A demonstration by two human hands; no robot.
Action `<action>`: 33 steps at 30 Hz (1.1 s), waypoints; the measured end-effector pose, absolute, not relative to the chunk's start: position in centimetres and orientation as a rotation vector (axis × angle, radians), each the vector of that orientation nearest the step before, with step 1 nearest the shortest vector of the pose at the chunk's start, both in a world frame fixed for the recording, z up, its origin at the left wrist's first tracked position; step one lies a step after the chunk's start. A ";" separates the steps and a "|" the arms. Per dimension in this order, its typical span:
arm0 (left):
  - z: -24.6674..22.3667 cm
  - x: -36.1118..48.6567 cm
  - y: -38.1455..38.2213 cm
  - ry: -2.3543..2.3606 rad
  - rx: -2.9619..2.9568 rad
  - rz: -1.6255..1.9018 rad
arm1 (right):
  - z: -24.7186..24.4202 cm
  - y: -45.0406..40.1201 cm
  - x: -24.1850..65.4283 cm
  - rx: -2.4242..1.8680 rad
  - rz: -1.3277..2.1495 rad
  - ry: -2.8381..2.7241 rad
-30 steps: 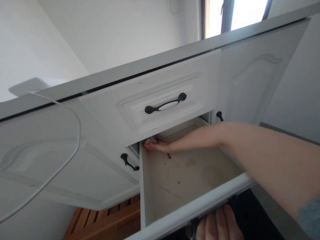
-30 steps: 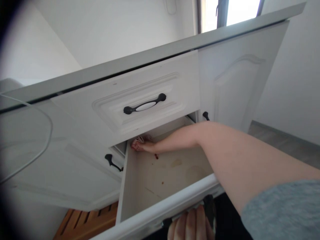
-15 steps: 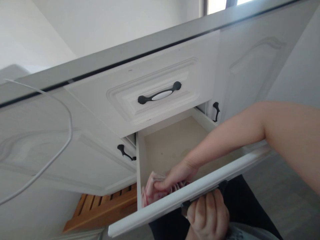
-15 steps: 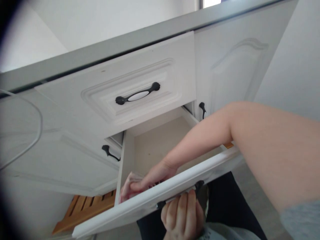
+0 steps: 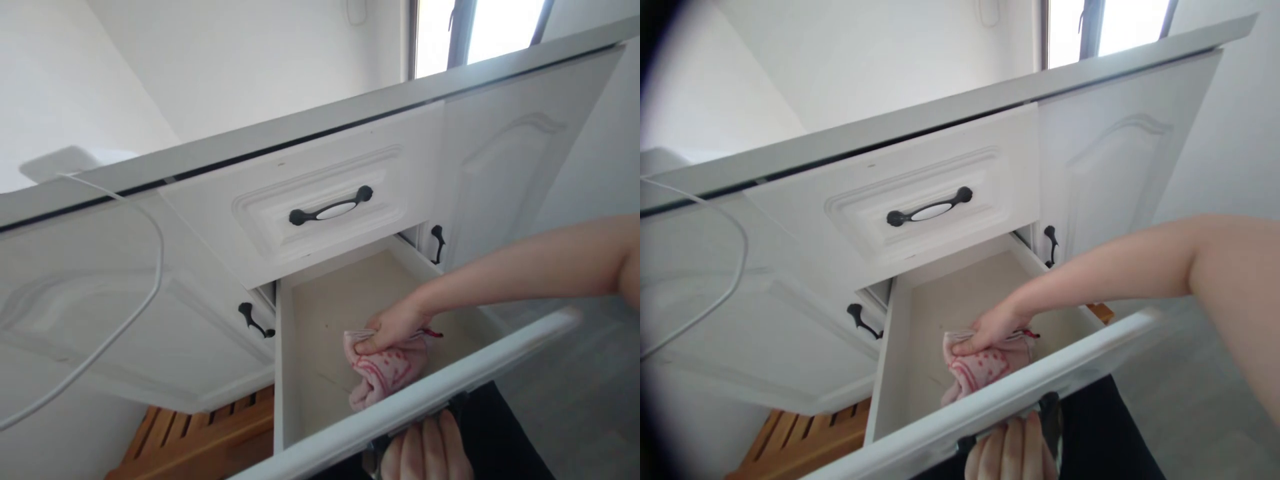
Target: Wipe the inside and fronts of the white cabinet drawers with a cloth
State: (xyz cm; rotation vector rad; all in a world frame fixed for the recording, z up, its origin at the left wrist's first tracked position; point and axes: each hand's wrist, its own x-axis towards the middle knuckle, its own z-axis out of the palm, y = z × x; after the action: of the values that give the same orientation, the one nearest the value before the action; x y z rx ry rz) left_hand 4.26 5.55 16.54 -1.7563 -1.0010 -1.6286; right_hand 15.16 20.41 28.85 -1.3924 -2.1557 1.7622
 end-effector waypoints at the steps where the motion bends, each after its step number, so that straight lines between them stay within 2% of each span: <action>1: 16.8 4.6 5.6 -1.014 -1.742 -1.647 | 29.4 21.2 15.3 -1.383 1.652 -2.200; 6: 17.0 4.9 5.6 -1.035 -1.732 -1.702 | 29.7 27.5 12.6 -1.247 0.833 -2.037; 10: 16.0 4.1 5.3 -1.000 -1.788 -1.620 | 27.2 31.4 9.1 -1.230 0.644 -2.054; 15: 15.6 3.5 5.4 -0.941 -1.823 -1.588 | 24.9 31.9 6.9 -1.183 0.693 -2.361; 19: 15.6 3.3 5.4 -0.901 -1.852 -1.573 | 23.9 29.0 7.1 -1.088 0.746 -2.556; 26: 15.7 2.6 5.3 -0.860 -1.911 -1.515 | 22.1 19.6 11.4 -0.481 0.817 -2.865; 29: 15.8 2.9 5.4 -0.890 -1.882 -1.544 | 22.4 18.9 13.0 -0.588 1.106 -2.810; 33: 15.8 3.6 5.6 -0.935 -1.825 -1.578 | 25.2 22.4 13.7 -0.685 1.815 -2.595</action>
State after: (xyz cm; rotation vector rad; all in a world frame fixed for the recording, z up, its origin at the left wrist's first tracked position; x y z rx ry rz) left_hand 3.58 5.63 15.77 -1.8247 -0.9354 -1.5778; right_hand 13.71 22.40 25.21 -0.6846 -2.5949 1.8154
